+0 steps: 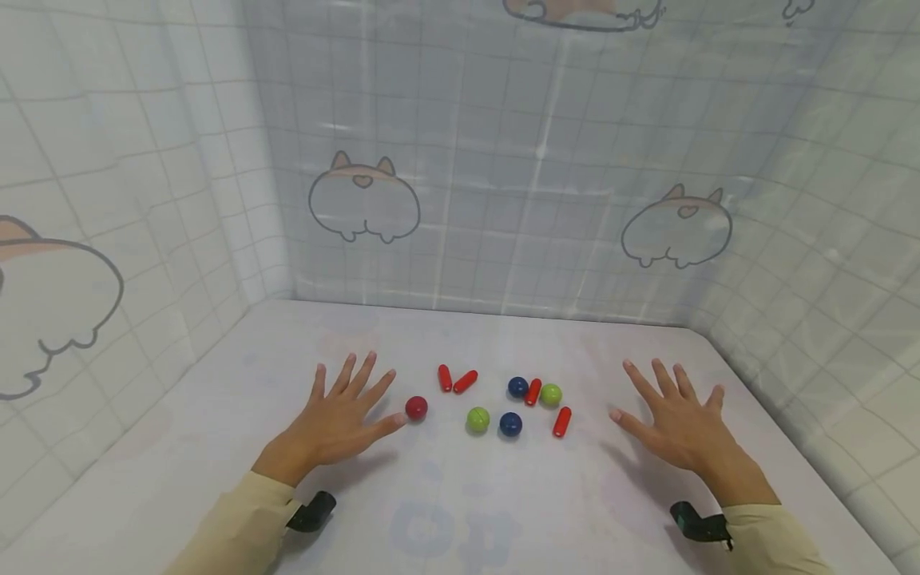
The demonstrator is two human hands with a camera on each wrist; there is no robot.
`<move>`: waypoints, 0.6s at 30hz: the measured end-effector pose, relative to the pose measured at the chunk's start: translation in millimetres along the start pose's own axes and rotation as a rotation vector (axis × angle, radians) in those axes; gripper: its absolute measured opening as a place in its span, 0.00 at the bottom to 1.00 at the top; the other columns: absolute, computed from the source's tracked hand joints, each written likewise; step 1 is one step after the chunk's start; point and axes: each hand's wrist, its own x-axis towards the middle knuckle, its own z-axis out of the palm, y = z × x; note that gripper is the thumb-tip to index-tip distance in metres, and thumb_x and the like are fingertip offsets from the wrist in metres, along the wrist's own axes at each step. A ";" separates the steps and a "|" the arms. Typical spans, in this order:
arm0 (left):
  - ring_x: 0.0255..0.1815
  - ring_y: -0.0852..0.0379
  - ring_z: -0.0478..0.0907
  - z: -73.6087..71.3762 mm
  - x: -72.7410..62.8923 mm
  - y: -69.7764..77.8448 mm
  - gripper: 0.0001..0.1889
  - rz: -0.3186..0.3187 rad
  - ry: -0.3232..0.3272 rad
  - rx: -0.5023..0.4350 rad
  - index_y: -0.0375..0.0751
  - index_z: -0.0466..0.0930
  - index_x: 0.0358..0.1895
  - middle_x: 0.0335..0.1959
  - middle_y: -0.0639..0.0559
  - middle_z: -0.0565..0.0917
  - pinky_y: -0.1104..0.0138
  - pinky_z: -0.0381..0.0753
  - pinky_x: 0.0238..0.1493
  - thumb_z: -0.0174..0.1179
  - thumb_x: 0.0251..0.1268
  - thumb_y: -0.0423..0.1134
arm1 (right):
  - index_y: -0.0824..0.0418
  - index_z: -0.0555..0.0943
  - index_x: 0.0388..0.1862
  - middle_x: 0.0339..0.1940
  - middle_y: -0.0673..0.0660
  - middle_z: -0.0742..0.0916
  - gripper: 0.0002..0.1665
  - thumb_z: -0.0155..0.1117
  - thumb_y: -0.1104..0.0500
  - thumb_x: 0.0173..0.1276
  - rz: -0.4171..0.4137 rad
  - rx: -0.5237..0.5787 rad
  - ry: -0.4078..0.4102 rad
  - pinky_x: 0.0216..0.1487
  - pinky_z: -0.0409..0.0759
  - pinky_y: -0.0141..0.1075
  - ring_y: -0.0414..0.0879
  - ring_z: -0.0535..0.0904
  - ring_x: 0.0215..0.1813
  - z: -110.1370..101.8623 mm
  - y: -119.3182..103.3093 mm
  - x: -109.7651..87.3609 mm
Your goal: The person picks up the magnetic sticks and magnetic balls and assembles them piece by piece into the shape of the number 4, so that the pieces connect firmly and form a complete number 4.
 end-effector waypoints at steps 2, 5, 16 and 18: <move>0.80 0.33 0.38 0.8 1.2 1.5 0.46 -0.004 -0.004 -0.008 0.49 0.59 0.79 0.81 0.39 0.47 0.31 0.27 0.69 0.43 0.65 0.76 | 0.45 0.49 0.83 0.78 0.74 0.58 0.53 0.44 0.22 0.68 -0.002 -0.016 0.005 0.57 0.32 0.84 0.77 0.48 0.75 1.4 -0.9 0.3; 0.80 0.34 0.40 0.8 3.2 3.7 0.47 -0.018 -0.016 -0.014 0.49 0.61 0.78 0.81 0.40 0.47 0.30 0.30 0.69 0.42 0.64 0.77 | 0.47 0.51 0.83 0.77 0.74 0.60 0.53 0.44 0.21 0.67 -0.006 -0.043 0.010 0.58 0.35 0.83 0.77 0.51 0.74 3.6 -2.2 -0.4; 0.72 0.38 0.63 -0.5 13.1 12.5 0.38 0.056 0.109 0.007 0.46 0.72 0.71 0.72 0.40 0.68 0.37 0.59 0.69 0.54 0.67 0.68 | 0.53 0.58 0.80 0.70 0.71 0.73 0.55 0.47 0.21 0.66 -0.028 -0.041 0.023 0.63 0.53 0.77 0.73 0.68 0.67 15.1 -13.3 4.5; 0.70 0.40 0.67 -0.8 17.0 17.4 0.35 0.074 0.132 0.000 0.45 0.75 0.69 0.69 0.42 0.73 0.39 0.62 0.68 0.58 0.66 0.65 | 0.55 0.59 0.80 0.68 0.70 0.75 0.55 0.48 0.22 0.66 -0.032 -0.031 0.017 0.62 0.59 0.74 0.72 0.71 0.65 17.2 -16.1 5.8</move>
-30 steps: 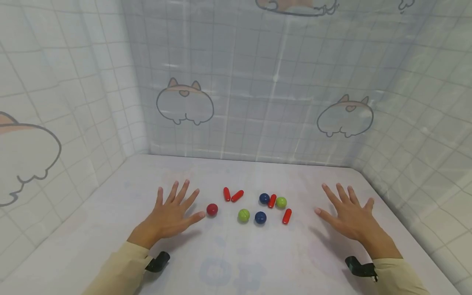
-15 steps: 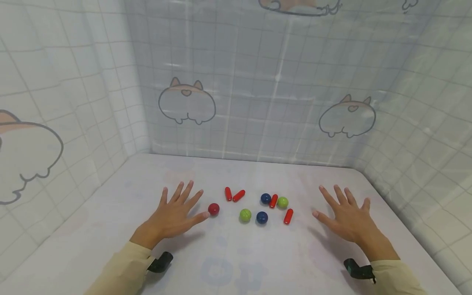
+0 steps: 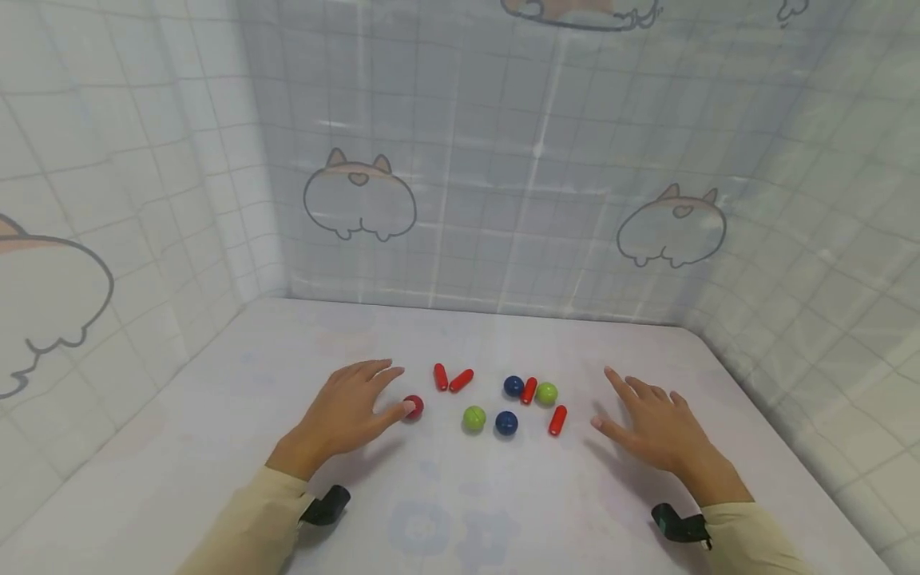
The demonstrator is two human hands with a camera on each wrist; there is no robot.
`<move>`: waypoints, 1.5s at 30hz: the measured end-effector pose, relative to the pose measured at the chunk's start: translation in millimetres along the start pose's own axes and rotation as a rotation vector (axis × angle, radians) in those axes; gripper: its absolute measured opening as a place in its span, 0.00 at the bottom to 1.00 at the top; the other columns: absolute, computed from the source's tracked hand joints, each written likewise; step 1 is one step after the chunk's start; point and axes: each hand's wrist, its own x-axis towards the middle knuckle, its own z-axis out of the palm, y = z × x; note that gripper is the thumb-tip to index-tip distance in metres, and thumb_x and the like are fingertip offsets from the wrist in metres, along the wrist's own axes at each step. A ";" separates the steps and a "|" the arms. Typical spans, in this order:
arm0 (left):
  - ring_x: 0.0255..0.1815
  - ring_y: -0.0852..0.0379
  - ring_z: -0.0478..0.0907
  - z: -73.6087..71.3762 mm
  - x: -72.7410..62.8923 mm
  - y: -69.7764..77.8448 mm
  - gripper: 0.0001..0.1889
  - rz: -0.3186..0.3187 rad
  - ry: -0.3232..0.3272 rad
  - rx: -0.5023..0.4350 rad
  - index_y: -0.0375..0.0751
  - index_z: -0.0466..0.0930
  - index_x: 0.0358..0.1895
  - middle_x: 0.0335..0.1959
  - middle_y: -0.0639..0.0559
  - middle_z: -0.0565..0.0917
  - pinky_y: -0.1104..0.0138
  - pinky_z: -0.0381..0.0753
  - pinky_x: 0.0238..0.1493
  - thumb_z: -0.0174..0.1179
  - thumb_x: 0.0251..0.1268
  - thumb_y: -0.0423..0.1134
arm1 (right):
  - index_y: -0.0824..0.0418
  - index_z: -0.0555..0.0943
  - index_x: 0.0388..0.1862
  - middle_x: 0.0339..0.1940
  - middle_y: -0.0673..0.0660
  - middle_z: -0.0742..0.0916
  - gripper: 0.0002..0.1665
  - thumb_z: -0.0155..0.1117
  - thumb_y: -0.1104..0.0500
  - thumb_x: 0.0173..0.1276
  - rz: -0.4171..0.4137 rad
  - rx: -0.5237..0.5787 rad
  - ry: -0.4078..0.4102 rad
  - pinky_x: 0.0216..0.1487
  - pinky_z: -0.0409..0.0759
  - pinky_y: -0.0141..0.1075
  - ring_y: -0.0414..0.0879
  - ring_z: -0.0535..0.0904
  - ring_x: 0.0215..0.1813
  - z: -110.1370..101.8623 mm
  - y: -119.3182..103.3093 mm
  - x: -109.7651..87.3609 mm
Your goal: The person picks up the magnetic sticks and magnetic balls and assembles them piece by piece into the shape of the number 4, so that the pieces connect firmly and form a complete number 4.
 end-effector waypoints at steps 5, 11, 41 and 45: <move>0.64 0.45 0.74 2.0 10.1 13.4 0.27 0.030 0.040 -0.030 0.47 0.81 0.62 0.61 0.47 0.81 0.43 0.68 0.66 0.63 0.65 0.57 | 0.58 0.64 0.77 0.63 0.69 0.79 0.51 0.50 0.25 0.68 -0.014 0.055 0.002 0.56 0.72 0.67 0.67 0.76 0.61 3.5 -6.4 4.2; 0.58 0.48 0.79 5.9 17.0 25.7 0.20 0.066 0.108 -0.043 0.48 0.86 0.55 0.52 0.50 0.85 0.47 0.74 0.61 0.68 0.62 0.51 | 0.60 0.70 0.73 0.61 0.70 0.80 0.42 0.54 0.33 0.73 0.020 0.138 -0.037 0.56 0.74 0.65 0.68 0.77 0.61 5.0 -14.7 10.0; 0.53 0.56 0.81 41.8 57.5 103.4 0.18 0.181 -0.065 -0.075 0.54 0.86 0.55 0.51 0.56 0.85 0.59 0.81 0.54 0.64 0.66 0.54 | 0.57 0.81 0.61 0.53 0.54 0.85 0.24 0.69 0.52 0.68 0.093 0.462 -0.101 0.58 0.79 0.52 0.51 0.80 0.56 19.7 -53.7 25.2; 0.55 0.56 0.80 47.8 59.2 111.7 0.19 0.157 -0.089 -0.053 0.57 0.86 0.56 0.52 0.56 0.85 0.58 0.80 0.56 0.65 0.65 0.56 | 0.55 0.82 0.61 0.53 0.53 0.84 0.25 0.70 0.53 0.66 0.081 0.451 -0.106 0.59 0.79 0.52 0.50 0.79 0.56 21.7 -54.7 24.0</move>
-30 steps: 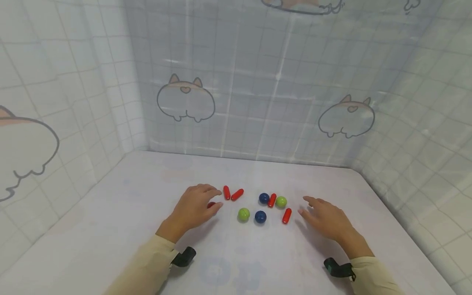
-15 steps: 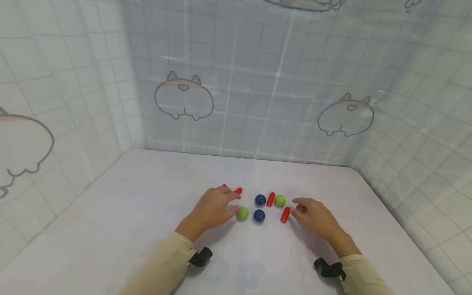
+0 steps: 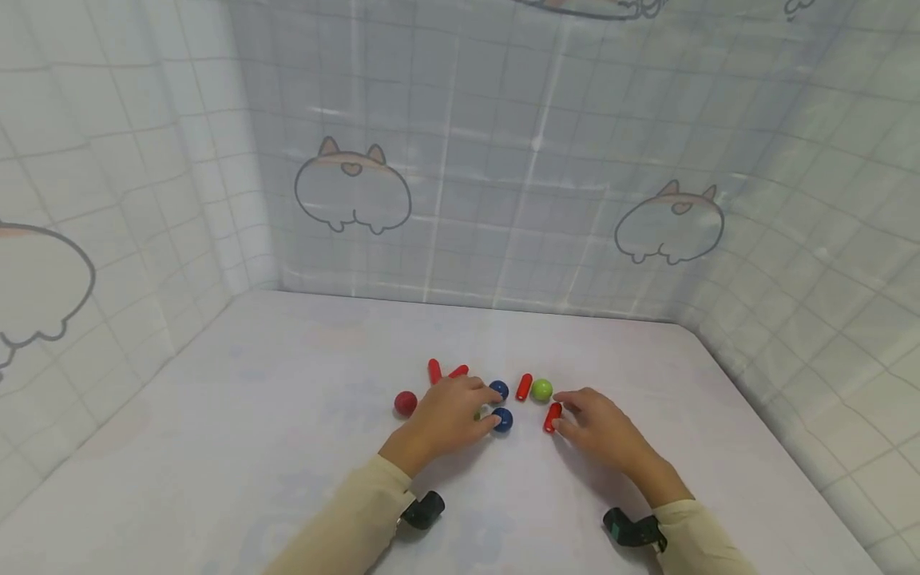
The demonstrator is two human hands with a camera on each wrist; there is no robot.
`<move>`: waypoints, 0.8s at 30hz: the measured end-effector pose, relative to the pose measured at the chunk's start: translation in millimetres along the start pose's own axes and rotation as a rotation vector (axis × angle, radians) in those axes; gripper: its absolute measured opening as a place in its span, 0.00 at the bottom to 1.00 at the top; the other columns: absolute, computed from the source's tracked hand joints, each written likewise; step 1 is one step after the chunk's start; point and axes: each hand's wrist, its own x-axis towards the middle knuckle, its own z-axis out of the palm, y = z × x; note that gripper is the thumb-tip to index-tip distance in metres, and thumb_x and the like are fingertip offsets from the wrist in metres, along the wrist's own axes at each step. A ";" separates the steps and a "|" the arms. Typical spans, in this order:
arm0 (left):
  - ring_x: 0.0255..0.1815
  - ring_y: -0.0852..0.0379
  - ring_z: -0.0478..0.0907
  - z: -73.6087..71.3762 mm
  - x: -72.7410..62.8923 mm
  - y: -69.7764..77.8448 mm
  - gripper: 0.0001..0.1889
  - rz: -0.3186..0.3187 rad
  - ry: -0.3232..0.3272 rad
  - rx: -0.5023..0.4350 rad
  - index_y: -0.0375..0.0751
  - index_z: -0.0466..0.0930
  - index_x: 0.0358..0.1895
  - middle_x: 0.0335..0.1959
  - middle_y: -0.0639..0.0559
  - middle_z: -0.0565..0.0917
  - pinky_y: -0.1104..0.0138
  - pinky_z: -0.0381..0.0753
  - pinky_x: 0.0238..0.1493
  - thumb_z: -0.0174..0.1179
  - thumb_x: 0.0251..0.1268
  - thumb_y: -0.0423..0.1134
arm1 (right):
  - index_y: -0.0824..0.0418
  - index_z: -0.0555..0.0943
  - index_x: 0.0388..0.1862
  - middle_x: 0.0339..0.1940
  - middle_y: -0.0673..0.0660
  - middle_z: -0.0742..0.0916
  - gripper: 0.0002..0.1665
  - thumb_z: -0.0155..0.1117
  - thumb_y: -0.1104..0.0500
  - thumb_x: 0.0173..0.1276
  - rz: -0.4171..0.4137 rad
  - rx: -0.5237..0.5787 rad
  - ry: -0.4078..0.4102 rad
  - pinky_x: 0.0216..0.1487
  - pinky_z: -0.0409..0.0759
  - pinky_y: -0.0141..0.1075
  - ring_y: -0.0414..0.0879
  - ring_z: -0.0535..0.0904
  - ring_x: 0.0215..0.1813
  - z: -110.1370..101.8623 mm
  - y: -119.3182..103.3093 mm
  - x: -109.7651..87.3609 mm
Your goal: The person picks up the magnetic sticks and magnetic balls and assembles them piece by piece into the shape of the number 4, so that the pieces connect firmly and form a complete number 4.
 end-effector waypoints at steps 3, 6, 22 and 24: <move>0.56 0.56 0.79 4.2 -0.7 3.0 0.20 0.001 -0.013 0.023 0.57 0.86 0.56 0.53 0.55 0.85 0.57 0.79 0.58 0.66 0.64 0.57 | 0.53 0.83 0.61 0.52 0.53 0.84 0.24 0.71 0.53 0.65 -0.018 0.008 -0.008 0.59 0.78 0.52 0.50 0.78 0.57 2.1 1.4 -1.0; 0.56 0.55 0.79 7.9 -1.9 5.7 0.21 0.021 -0.012 0.045 0.55 0.85 0.57 0.53 0.55 0.84 0.56 0.78 0.59 0.65 0.65 0.57 | 0.51 0.83 0.60 0.52 0.53 0.83 0.23 0.72 0.54 0.65 -0.050 0.011 -0.006 0.59 0.78 0.53 0.51 0.78 0.57 3.1 3.2 -3.4; 0.49 0.56 0.80 9.0 -0.2 13.1 0.19 0.095 0.047 0.080 0.52 0.85 0.54 0.47 0.55 0.85 0.57 0.76 0.61 0.67 0.64 0.55 | 0.48 0.86 0.57 0.55 0.55 0.82 0.20 0.72 0.55 0.66 -0.180 -0.011 0.038 0.59 0.77 0.54 0.53 0.77 0.58 2.9 8.3 -9.2; 0.48 0.56 0.80 10.5 -0.1 13.6 0.19 0.096 0.044 0.074 0.52 0.85 0.54 0.46 0.55 0.85 0.58 0.77 0.60 0.68 0.63 0.54 | 0.47 0.86 0.57 0.55 0.55 0.82 0.19 0.71 0.54 0.66 -0.180 -0.015 0.035 0.59 0.77 0.55 0.53 0.76 0.58 3.8 8.5 -9.8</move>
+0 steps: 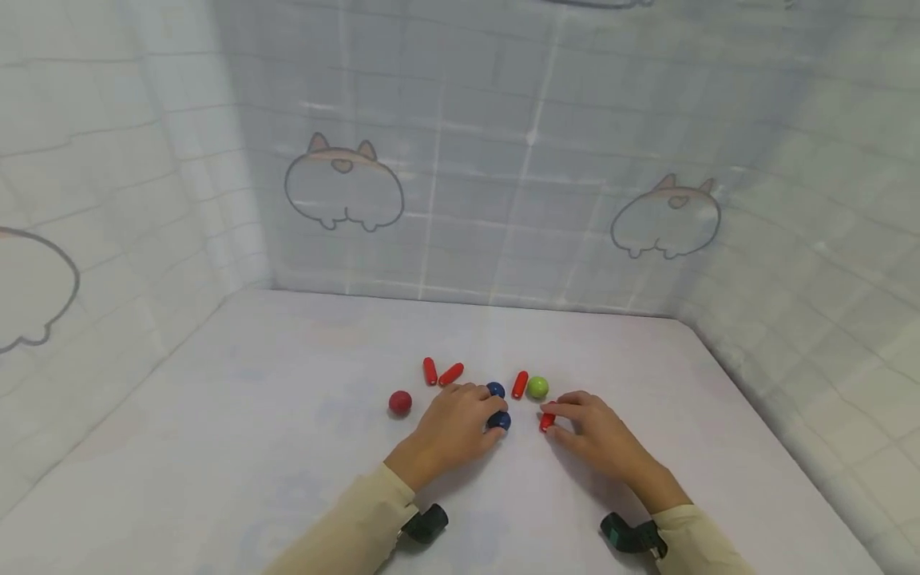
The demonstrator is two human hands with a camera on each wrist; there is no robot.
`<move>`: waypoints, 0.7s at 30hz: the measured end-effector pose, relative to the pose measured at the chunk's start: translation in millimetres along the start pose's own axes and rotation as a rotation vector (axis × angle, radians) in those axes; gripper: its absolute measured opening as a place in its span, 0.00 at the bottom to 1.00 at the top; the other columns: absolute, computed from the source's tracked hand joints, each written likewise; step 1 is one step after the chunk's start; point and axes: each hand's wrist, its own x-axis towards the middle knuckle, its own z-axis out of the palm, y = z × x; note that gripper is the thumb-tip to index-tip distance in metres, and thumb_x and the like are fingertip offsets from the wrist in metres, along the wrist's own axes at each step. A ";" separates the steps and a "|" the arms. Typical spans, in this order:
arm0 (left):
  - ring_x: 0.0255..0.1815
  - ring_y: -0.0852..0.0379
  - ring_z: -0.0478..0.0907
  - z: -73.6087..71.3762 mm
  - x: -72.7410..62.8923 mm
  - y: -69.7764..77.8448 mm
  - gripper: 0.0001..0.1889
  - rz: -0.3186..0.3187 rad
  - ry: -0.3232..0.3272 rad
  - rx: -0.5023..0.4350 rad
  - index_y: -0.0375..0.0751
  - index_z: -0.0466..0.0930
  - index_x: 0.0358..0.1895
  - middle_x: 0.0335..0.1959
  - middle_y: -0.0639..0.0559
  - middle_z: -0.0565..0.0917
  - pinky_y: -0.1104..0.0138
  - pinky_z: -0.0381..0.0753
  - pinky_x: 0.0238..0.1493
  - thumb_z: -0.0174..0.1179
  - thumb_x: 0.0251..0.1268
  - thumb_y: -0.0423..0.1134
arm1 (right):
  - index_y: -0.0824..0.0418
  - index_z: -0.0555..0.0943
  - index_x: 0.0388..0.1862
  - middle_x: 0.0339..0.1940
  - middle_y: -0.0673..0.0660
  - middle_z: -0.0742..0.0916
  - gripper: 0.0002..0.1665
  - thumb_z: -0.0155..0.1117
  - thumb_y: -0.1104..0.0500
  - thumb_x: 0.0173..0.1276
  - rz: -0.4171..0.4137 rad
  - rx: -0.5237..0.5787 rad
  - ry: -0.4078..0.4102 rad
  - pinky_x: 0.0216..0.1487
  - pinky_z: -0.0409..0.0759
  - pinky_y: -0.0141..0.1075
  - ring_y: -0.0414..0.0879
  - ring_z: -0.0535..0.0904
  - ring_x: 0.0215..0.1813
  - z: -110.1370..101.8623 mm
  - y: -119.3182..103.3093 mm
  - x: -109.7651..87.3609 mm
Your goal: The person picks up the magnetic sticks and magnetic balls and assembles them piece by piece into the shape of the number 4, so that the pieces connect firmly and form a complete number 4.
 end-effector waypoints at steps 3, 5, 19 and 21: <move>0.48 0.56 0.80 0.0 -2.0 -0.8 0.20 -0.011 -0.010 -0.014 0.52 0.85 0.54 0.46 0.54 0.85 0.59 0.79 0.57 0.69 0.62 0.54 | 0.48 0.86 0.57 0.56 0.55 0.82 0.19 0.71 0.53 0.67 -0.007 -0.016 -0.007 0.60 0.76 0.55 0.54 0.76 0.59 1.1 -1.7 1.0; 0.47 0.56 0.80 -0.5 -2.1 -0.8 0.21 -0.014 -0.011 -0.025 0.51 0.84 0.55 0.46 0.54 0.85 0.60 0.80 0.55 0.70 0.61 0.53 | 0.48 0.86 0.56 0.56 0.56 0.82 0.18 0.71 0.53 0.67 -0.014 -0.032 -0.001 0.61 0.75 0.55 0.54 0.77 0.59 0.5 -1.8 0.8; 0.50 0.56 0.81 0.9 -2.1 -1.9 0.21 -0.068 -0.046 -0.067 0.53 0.83 0.57 0.48 0.55 0.86 0.60 0.79 0.56 0.69 0.62 0.54 | 0.46 0.86 0.44 0.46 0.47 0.82 0.11 0.75 0.53 0.62 0.080 -0.032 0.004 0.56 0.80 0.47 0.43 0.78 0.48 0.4 -3.8 1.0; 0.49 0.57 0.80 0.0 -2.7 -2.3 0.21 -0.069 -0.031 -0.077 0.53 0.83 0.56 0.48 0.55 0.85 0.61 0.80 0.54 0.69 0.62 0.55 | 0.47 0.87 0.45 0.43 0.46 0.82 0.12 0.75 0.53 0.62 0.089 -0.035 0.001 0.53 0.81 0.45 0.42 0.77 0.46 -0.2 -5.0 0.5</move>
